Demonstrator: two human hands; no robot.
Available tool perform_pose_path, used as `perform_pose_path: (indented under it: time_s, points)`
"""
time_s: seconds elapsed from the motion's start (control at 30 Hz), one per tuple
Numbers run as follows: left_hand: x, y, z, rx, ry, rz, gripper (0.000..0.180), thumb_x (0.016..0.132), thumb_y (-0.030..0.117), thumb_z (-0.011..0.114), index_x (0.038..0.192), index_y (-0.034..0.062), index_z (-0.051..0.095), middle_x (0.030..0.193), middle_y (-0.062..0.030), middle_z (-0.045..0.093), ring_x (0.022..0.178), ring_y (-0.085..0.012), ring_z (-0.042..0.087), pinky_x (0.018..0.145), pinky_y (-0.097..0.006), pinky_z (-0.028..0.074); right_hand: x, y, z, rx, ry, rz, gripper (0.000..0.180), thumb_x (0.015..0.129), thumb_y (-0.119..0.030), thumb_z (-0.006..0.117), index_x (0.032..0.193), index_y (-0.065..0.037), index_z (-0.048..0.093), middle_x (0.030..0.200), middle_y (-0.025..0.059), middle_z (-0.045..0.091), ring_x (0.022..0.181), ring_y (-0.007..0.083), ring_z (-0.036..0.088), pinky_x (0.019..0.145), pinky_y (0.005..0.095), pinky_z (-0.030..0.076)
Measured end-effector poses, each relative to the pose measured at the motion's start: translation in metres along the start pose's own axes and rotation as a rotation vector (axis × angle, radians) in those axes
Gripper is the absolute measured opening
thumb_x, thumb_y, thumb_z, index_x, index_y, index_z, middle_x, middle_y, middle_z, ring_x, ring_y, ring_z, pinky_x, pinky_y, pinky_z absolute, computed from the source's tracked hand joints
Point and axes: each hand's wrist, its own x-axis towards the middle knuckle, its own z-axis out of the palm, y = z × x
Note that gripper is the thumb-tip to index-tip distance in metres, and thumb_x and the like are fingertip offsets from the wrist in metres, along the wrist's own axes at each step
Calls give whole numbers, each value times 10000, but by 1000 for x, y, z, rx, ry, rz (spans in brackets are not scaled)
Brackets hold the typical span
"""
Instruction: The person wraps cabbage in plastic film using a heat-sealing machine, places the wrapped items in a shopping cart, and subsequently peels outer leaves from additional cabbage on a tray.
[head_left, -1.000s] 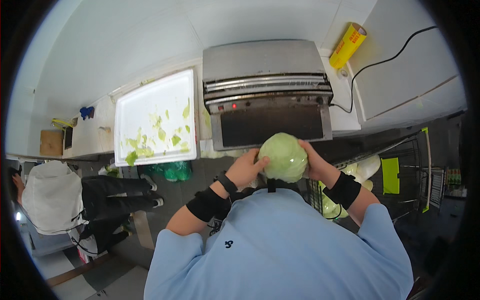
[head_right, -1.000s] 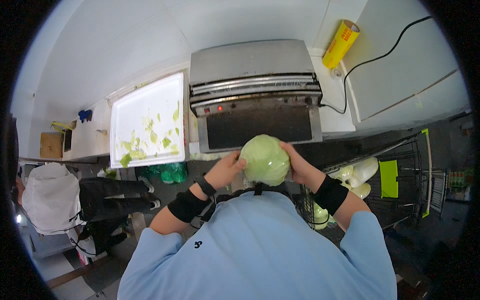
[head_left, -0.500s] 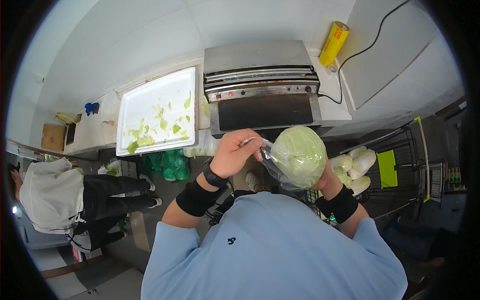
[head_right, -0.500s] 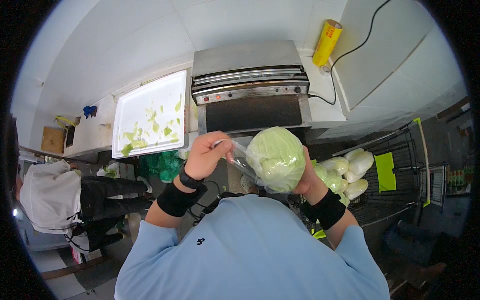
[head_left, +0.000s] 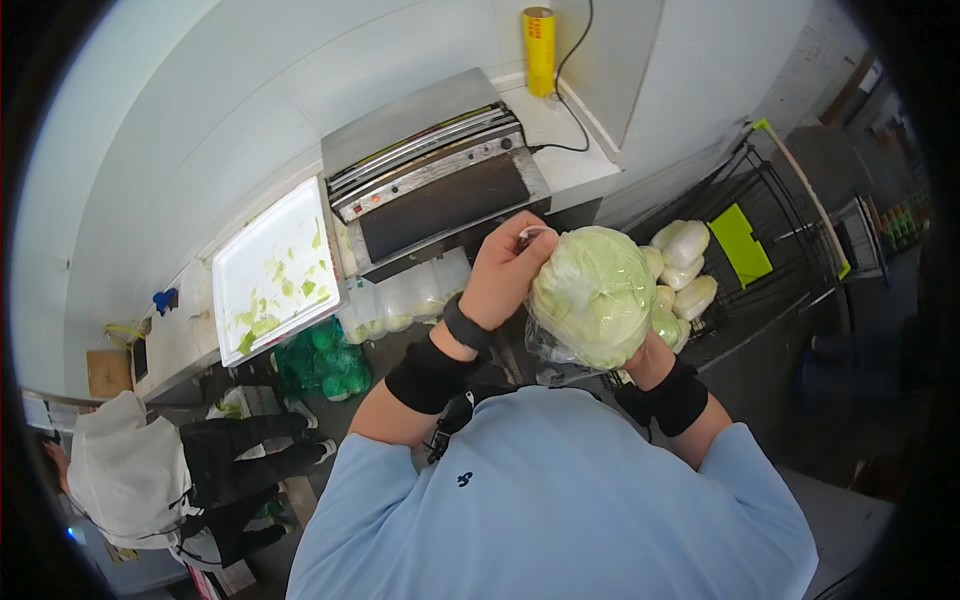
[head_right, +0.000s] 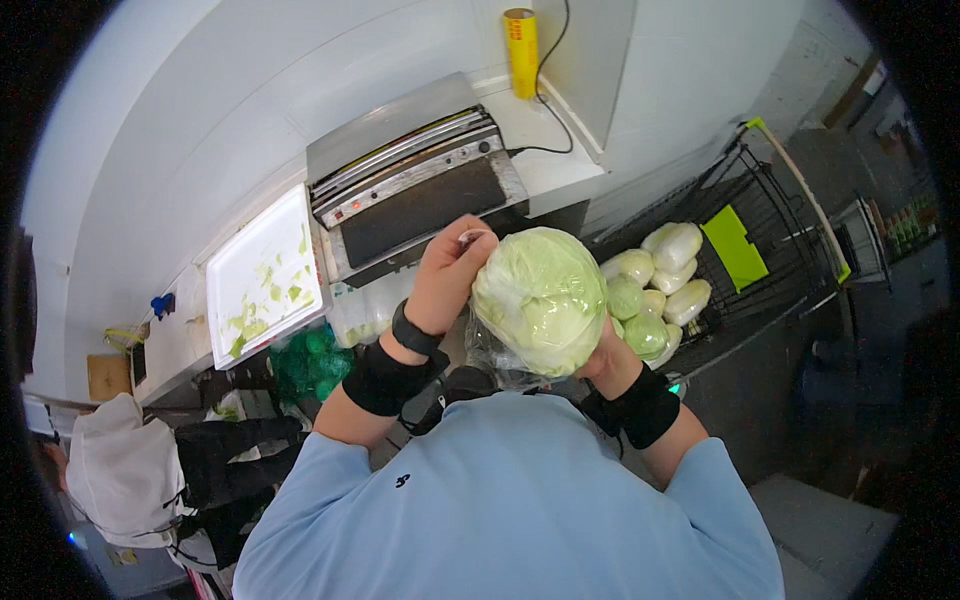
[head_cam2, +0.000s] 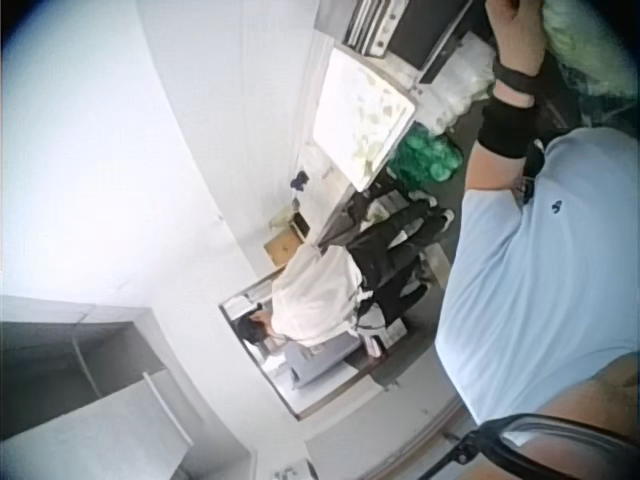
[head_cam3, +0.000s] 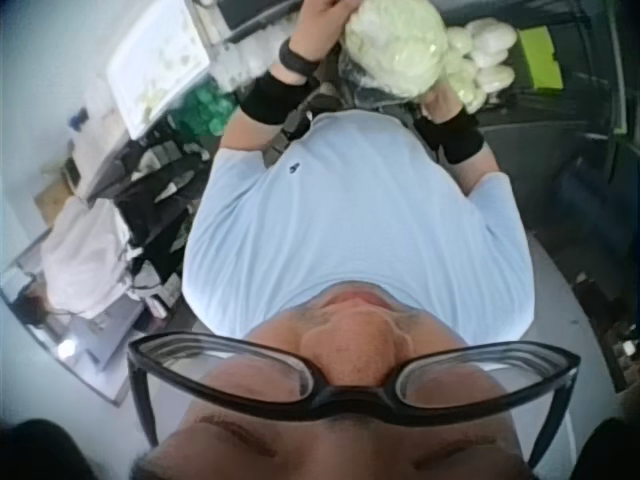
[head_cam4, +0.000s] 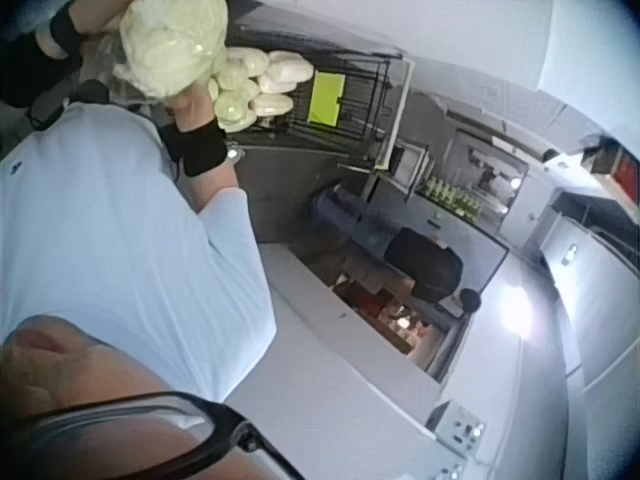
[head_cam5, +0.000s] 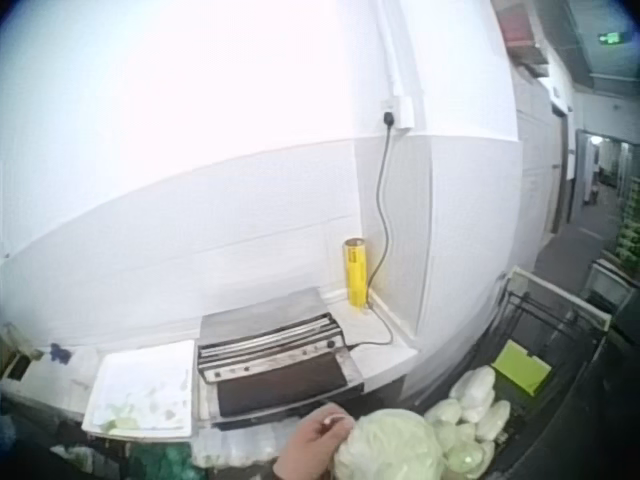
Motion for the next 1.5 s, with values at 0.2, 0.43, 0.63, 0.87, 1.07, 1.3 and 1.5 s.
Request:
perform_pose_path:
  time_s: [0.2,0.43,0.63,0.87,1.07,1.3,1.5]
  points:
    - [15,-11,27,-539,-324,-493,295,1038,303,424,1189,77,538,1098,-6,591,1019,-93,556,899,-279,471,-21,5,-7,245,-24,-60,570,1000,-485,376,1393,-82,462,1362,143,547,1185,310,584,998,473,490]
    - [2,55,28,474,-47,570,336,941,42,469,1261,-13,554,1238,-201,597,1139,-349,572,987,-348,423,-32,-4,15,269,-45,-135,543,1009,-453,384,1416,-97,429,1392,131,514,1224,294,546,1022,462,466]
    - [5,41,35,113,-248,117,416,1027,200,389,1343,-54,486,1304,-169,577,1186,-240,550,1037,-319,382,-15,-3,20,307,-37,-76,555,1011,-463,353,1415,-92,433,1394,137,513,1229,313,542,1030,475,457]
    - [69,29,13,10,-532,-356,520,1063,355,265,1364,-1,495,1309,-114,587,1209,-182,531,1060,-297,373,-11,3,12,415,-141,-46,582,1008,-486,333,1441,-105,409,1452,142,457,1273,332,502,1060,512,417]
    - [50,45,1,511,-510,430,442,994,138,344,1405,18,455,1429,-135,493,1293,-228,487,1097,-330,335,-4,-2,24,471,-272,-54,587,1002,-486,346,1447,-108,401,1456,144,452,1288,341,484,1057,523,416]
    - [33,59,-24,276,-9,201,425,1054,300,299,933,33,607,858,-43,608,810,-141,566,784,-267,444,4,-9,17,374,-313,-103,595,997,-494,355,1451,-112,388,1443,147,459,1270,342,499,1042,530,430]
    - [-11,65,-4,301,-202,-92,96,948,136,600,888,67,570,785,33,538,724,-34,468,655,-189,388,8,-12,16,558,-180,-146,580,980,-497,375,1401,-101,418,1381,135,495,1200,380,514,991,521,465]
